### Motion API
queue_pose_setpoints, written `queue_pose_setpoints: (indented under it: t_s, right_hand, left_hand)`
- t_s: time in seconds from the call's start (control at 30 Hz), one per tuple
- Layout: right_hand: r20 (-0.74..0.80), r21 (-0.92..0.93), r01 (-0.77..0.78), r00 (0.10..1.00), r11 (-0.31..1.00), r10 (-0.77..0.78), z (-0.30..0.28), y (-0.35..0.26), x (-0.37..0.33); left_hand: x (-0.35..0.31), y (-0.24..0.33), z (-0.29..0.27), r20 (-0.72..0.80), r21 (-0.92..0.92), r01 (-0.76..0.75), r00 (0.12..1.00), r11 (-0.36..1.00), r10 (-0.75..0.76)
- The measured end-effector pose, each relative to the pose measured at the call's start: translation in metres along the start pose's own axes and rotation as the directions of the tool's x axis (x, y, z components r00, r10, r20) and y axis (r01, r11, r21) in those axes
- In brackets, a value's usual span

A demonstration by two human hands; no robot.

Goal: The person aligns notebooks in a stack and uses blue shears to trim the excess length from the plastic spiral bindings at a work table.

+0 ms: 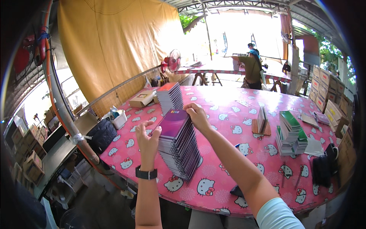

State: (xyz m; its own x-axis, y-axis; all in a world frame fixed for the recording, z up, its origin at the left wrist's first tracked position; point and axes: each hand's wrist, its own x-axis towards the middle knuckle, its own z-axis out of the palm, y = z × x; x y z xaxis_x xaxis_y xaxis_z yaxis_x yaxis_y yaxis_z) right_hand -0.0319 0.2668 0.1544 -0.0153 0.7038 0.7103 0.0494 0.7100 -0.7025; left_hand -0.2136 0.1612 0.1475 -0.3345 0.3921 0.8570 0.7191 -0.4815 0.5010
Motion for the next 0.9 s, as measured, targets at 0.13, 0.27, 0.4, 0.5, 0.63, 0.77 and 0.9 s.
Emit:
queue_pose_setpoints:
  t_s: [0.13, 0.27, 0.4, 0.5, 0.63, 0.77, 0.9]
  right_hand:
    - [-0.073, 0.240, -0.195, 0.973, 0.951, 0.218, 0.006, 0.018, -0.016]
    - [-0.139, 0.175, -0.165, 0.972, 0.971, 0.191, 0.015, -0.004, -0.023]
    - [-0.041, 0.129, -0.101, 0.993, 0.986, 0.107, -0.011, -0.008, -0.039]
    - [0.157, -0.306, 0.011, 0.987, 0.952, 0.039, -0.071, -0.009, -0.098]
    - [0.461, -0.821, 0.252, 0.822, 0.513, 0.334, -0.190, -0.034, -0.239]
    - [0.268, -0.838, -0.075, 0.806, 0.541, 0.527, -0.233, -0.056, -0.317]
    - [-0.099, -0.916, -0.266, 0.875, 0.300, 0.473, -0.280, -0.062, -0.330]
  left_hand:
    - [-0.017, 0.028, 0.022, 0.218, -0.543, 0.463, 0.883, 0.701, -0.415]
    - [-0.016, 0.024, 0.019, 0.125, -0.500, 0.471, 0.870, 0.727, -0.477]
    - [-0.020, 0.002, 0.026, -0.042, -0.268, 0.254, 0.961, 0.929, -0.275]
    - [-0.040, -0.004, -0.010, -0.156, -0.077, 0.064, 0.985, 0.995, -0.075]
    - [-0.101, 0.036, -0.055, -0.147, -0.461, 0.072, 0.977, 0.885, -0.156]
    - [-0.218, 0.052, -0.027, 0.102, -0.412, -0.010, 0.993, 0.911, 0.057]
    - [-0.245, 0.132, 0.008, 0.556, -0.324, 0.116, 0.826, 0.939, 0.090]
